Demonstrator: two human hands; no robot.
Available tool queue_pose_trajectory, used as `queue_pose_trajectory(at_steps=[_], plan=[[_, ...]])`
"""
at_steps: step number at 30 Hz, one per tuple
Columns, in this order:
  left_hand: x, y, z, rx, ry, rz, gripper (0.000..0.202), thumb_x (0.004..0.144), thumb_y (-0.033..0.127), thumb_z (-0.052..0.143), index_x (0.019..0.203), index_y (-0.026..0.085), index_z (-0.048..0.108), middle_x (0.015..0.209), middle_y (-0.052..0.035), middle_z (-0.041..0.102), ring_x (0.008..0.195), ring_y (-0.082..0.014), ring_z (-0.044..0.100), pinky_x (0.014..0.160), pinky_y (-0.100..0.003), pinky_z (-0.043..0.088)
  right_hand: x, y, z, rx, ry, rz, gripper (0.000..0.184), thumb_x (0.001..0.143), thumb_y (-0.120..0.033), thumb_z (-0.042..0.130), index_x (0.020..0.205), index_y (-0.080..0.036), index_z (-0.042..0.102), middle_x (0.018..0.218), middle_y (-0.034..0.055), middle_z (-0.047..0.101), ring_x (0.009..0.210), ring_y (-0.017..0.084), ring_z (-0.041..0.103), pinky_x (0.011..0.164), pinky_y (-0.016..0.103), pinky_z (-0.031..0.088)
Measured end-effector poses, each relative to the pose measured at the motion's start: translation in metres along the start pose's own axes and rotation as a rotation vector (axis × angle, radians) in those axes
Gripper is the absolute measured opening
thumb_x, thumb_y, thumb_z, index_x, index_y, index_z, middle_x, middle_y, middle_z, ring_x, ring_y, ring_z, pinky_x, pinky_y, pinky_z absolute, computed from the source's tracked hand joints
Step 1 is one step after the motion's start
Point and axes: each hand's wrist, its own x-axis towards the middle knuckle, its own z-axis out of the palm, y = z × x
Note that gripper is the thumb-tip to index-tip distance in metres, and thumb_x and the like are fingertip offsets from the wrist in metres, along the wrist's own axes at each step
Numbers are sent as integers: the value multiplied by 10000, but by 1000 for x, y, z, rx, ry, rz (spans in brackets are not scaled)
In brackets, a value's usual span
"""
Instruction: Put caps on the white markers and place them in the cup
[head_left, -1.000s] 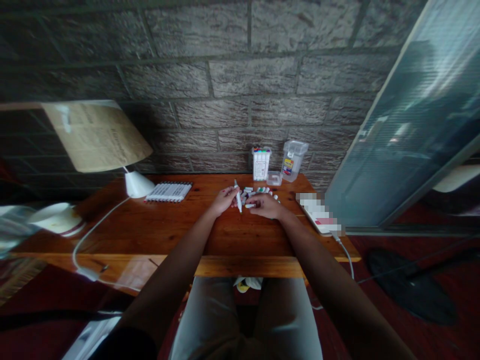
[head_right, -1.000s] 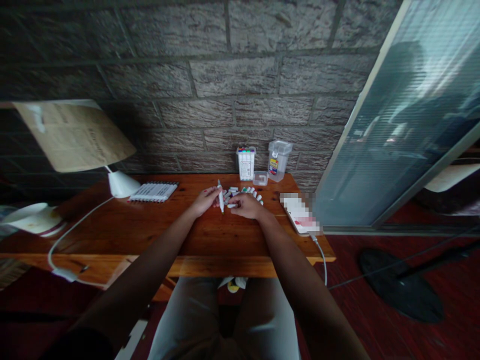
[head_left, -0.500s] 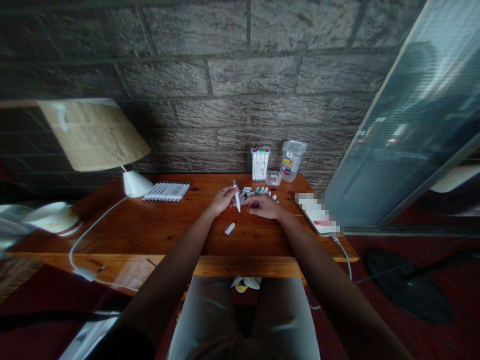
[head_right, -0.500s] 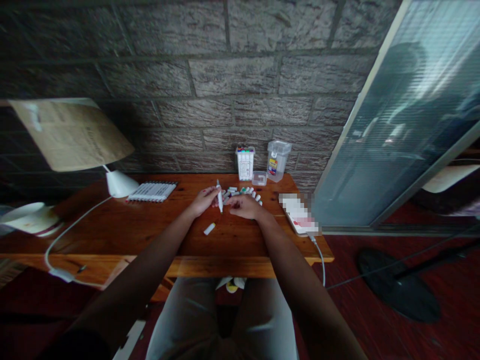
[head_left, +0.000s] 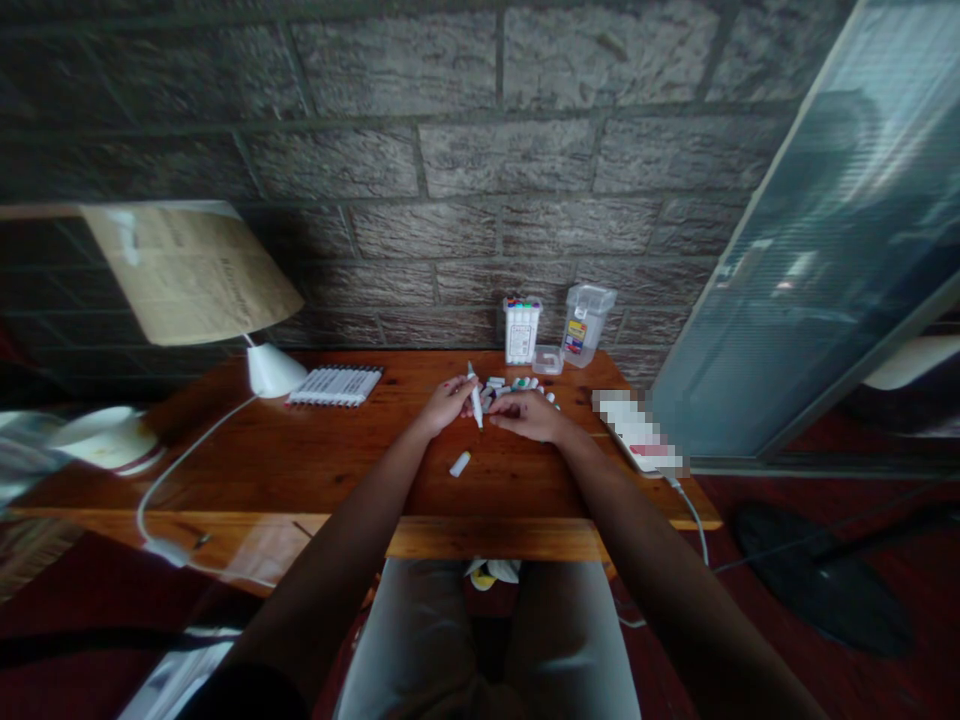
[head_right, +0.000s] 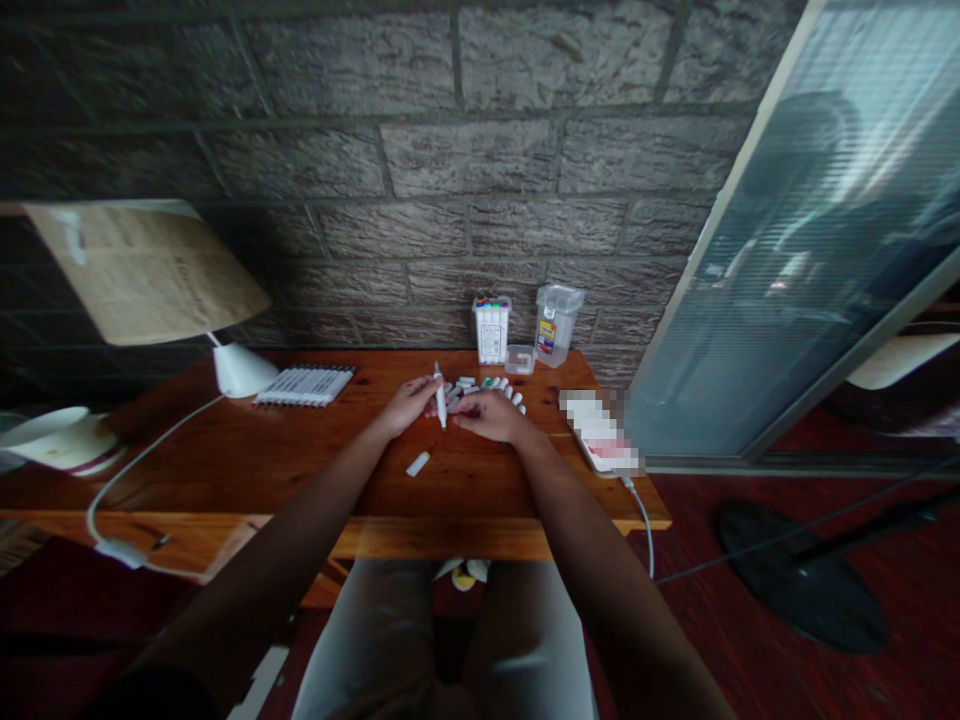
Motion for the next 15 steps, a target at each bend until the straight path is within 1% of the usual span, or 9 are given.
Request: queue_pose_trajectory(at_steps=[3, 4, 5, 7, 9, 10, 12, 13, 15], plan=[[0, 1, 0, 12, 8, 5, 344, 937, 437, 661, 746, 159, 592, 515, 15, 598, 417, -95, 502, 431, -200, 364, -1, -13, -1, -54, 137, -34, 249, 862, -392, 669, 844, -152, 731, 704, 18, 665, 615, 113, 548, 609, 241, 423], [0, 1, 0, 13, 10, 8, 359, 935, 447, 660, 730, 160, 588, 502, 17, 586, 417, -96, 500, 438, -203, 371, -1, -19, 0, -67, 144, -40, 250, 868, -394, 668, 847, -154, 737, 662, -1, 631, 583, 102, 511, 584, 234, 395], [0, 1, 0, 9, 15, 14, 366, 929, 455, 664, 726, 160, 590, 502, 18, 582, 420, -97, 501, 445, -205, 376, -2, -26, 3, -85, 120, -52, 248, 870, -395, 674, 865, -158, 748, 634, -15, 608, 561, 94, 485, 570, 231, 374], [-1, 1, 0, -14, 25, 26, 353, 917, 459, 677, 750, 155, 611, 529, 20, 594, 435, -98, 509, 460, -208, 388, -3, -39, 14, -156, 10, -116, 249, 863, -392, 705, 970, -180, 779, 627, -30, 604, 556, 90, 484, 587, 230, 373], [-2, 1, 0, -33, 37, 27, 317, 922, 436, 668, 792, 149, 635, 555, 22, 605, 448, -100, 516, 468, -211, 392, -5, -51, 28, -255, -106, -214, 326, 854, -373, 732, 1133, -209, 772, 652, -33, 627, 578, 94, 515, 633, 235, 392], [-2, 1, 0, -33, 42, 22, 300, 933, 417, 653, 803, 147, 640, 559, 21, 607, 451, -102, 517, 471, -213, 394, -5, -56, 35, -278, -168, -261, 336, 846, -361, 745, 1146, -213, 770, 653, -32, 632, 597, 100, 538, 651, 236, 399], [-2, 1, 0, -20, 42, 8, 281, 955, 380, 614, 807, 143, 641, 562, 16, 614, 458, -105, 520, 480, -218, 401, -5, -62, 45, -330, -259, -319, 259, 839, -366, 760, 1045, -212, 794, 707, -12, 672, 640, 107, 574, 669, 237, 399], [-2, 1, 0, -14, 41, 4, 278, 963, 369, 599, 807, 142, 641, 561, 14, 616, 460, -107, 521, 482, -219, 401, -5, -63, 48, -361, -280, -330, 230, 847, -392, 758, 984, -212, 800, 714, -6, 679, 644, 109, 575, 663, 239, 391], [-2, 1, 0, -11, 39, 4, 284, 967, 375, 591, 817, 141, 645, 561, 12, 618, 462, -106, 519, 482, -218, 398, -4, -62, 49, -411, -270, -332, 225, 876, -421, 736, 872, -204, 794, 691, -1, 673, 628, 107, 558, 650, 244, 372]])
